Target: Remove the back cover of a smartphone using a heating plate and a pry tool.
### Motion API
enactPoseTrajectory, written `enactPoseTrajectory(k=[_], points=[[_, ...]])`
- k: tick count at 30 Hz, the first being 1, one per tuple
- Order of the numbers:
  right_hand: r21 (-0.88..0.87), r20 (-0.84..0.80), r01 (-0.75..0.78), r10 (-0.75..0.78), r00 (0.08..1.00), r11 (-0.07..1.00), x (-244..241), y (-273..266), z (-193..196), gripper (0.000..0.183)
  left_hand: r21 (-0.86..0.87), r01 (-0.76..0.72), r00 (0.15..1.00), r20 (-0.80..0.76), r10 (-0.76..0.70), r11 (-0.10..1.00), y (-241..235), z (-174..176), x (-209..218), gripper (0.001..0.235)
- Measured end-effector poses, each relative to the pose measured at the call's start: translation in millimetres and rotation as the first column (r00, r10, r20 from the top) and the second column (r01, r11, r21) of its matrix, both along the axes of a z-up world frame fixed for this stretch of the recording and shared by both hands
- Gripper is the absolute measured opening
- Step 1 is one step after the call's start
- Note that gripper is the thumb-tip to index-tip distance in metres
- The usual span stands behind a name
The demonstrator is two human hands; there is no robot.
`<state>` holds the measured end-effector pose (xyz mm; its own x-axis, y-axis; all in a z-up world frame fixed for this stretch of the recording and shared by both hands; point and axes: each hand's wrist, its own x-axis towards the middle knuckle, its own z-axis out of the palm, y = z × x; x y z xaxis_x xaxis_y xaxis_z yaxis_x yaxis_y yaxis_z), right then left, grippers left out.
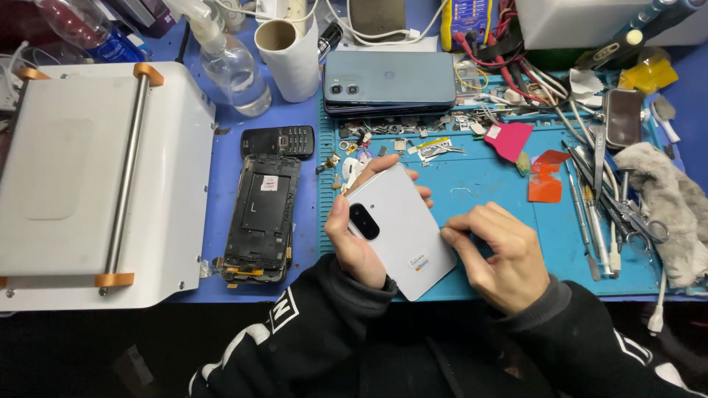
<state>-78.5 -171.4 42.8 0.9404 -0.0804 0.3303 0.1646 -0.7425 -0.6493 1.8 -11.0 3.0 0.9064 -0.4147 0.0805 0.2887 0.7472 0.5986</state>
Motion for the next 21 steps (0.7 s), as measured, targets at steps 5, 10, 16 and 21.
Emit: enactPoseTrajectory(k=[5, 10, 16, 21], points=[[-0.027, -0.100, 0.004, -0.007, 0.995, 1.000, -23.2, -9.1, -14.7, 0.008, 0.001, -0.013, 1.000, -0.015, 0.013, 1.000, -2.2, -0.1, -0.1, 0.083], [-0.060, -0.139, -0.006, -0.003, 0.990, 0.998, -29.1, -11.6, -19.0, 0.009, 0.009, -0.018, 1.000, 0.012, 0.018, 1.000, -1.9, -2.3, -1.0, 0.084], [-0.054, -0.143, 0.021, -0.029, 0.989, 0.998, -29.3, -11.4, -20.6, 0.007, -0.003, -0.016, 0.999, -0.029, 0.016, 1.000, -1.1, 7.8, 0.2, 0.087], [0.059, -0.167, 0.072, -0.061, 0.984, 0.996, -28.5, -11.0, -15.6, 0.006, -0.323, 0.165, 0.971, -0.115, -0.212, 0.932, -4.0, -10.0, 3.3, 0.099]])
